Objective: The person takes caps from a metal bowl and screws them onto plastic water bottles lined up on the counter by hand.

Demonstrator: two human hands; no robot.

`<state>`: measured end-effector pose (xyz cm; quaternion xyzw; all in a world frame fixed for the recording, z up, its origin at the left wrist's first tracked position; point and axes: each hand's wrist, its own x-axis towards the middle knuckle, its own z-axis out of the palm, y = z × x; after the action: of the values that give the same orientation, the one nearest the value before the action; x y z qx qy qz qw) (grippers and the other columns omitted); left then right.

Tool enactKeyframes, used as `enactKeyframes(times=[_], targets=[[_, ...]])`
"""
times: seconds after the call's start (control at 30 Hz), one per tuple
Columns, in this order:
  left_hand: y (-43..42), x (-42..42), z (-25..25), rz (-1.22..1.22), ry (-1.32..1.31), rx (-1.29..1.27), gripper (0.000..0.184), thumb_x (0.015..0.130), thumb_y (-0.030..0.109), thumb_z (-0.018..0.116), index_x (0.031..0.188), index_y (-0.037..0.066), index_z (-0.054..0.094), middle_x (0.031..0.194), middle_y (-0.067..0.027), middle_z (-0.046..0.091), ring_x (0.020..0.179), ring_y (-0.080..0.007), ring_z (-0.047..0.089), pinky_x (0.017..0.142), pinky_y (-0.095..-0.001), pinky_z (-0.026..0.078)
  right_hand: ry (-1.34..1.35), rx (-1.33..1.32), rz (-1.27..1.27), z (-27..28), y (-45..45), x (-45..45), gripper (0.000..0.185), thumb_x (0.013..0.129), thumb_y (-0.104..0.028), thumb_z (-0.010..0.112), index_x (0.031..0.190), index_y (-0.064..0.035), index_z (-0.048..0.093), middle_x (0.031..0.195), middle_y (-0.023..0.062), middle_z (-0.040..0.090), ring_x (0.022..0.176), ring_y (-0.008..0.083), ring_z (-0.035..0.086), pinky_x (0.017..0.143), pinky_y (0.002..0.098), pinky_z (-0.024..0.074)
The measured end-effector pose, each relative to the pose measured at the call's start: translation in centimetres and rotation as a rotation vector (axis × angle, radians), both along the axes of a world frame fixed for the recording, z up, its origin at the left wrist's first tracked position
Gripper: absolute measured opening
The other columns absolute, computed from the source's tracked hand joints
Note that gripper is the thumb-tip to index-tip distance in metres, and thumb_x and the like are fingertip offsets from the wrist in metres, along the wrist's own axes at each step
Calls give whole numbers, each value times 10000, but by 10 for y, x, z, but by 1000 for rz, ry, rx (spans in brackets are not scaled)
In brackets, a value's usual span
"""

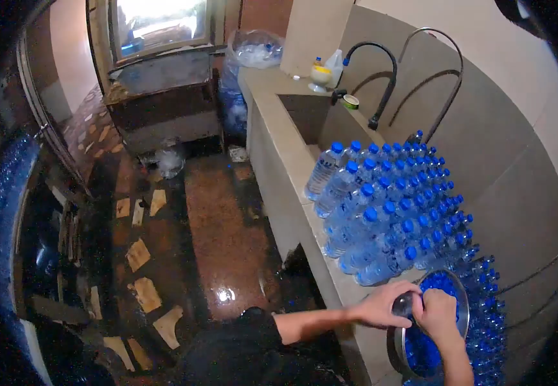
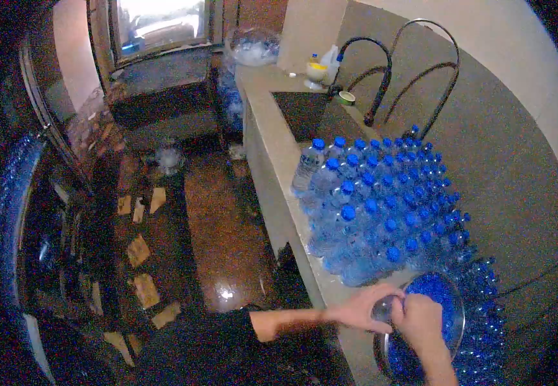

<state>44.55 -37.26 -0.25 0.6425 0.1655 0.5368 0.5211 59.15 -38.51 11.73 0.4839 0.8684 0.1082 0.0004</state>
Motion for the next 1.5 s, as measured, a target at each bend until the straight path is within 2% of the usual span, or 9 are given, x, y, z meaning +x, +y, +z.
enactKeyframes(times=[0.17,0.23,0.27,0.4,0.5,0.6,0.97,1.13,1.5], targets=[[13,17,-32,-270,28,-161,676,609,241,790,1209,47,545,1030,-135,659,995,-228,623,862,-360,478,-63,31,-99,-2,-10,-16,385,862,-351,550,687,-33,681,666,178,651,610,377,642,590,493,506],[-34,35,-13,555,121,-167,649,616,216,751,1213,53,554,1144,-154,621,1034,-267,612,884,-377,473,-94,124,-311,-9,-14,-26,393,875,-342,541,674,-34,682,636,174,644,581,374,638,577,486,507],[-37,31,-14,543,98,-116,650,614,215,753,1210,47,555,1135,-158,623,1038,-282,611,884,-384,474,-130,206,-225,-12,-17,-21,405,893,-324,527,639,-45,675,602,168,635,547,365,633,546,472,504],[3,0,-2,-204,-18,104,670,603,215,764,1209,26,547,1139,-169,617,1073,-339,593,896,-405,475,-173,189,-148,-10,-26,-4,384,903,-311,521,655,-59,671,626,154,648,555,340,642,512,462,498],[4,23,-15,-69,194,-35,616,615,192,762,1169,16,561,1131,-173,623,1077,-372,582,900,-414,474,-119,287,-171,-25,-32,-14,359,912,-301,524,671,-73,661,647,135,660,554,314,648,491,450,500],[-34,57,-25,687,22,-23,434,684,170,719,1084,51,602,1056,-190,642,1003,-384,606,867,-422,477,-163,263,-225,-12,-40,-31,324,915,-290,537,683,-89,643,658,117,661,558,286,653,475,437,503],[0,-15,16,-283,337,-23,388,619,180,802,952,60,643,820,-115,654,763,-259,644,705,-348,504,-34,-171,463,29,-16,2,312,872,-353,588,815,-47,570,783,139,583,739,320,594,649,424,482],[-47,45,-10,702,54,2,286,720,204,754,920,95,582,863,-99,618,792,-332,616,690,-394,498,95,-156,-154,-10,-35,-11,341,847,-340,601,672,-50,638,673,182,633,658,359,655,563,445,522],[-19,7,10,-39,206,104,524,621,161,827,1086,55,609,986,-130,662,894,-338,653,757,-380,518,94,-262,155,20,-27,5,283,847,-263,609,671,-42,608,633,172,612,633,374,626,558,458,492]])
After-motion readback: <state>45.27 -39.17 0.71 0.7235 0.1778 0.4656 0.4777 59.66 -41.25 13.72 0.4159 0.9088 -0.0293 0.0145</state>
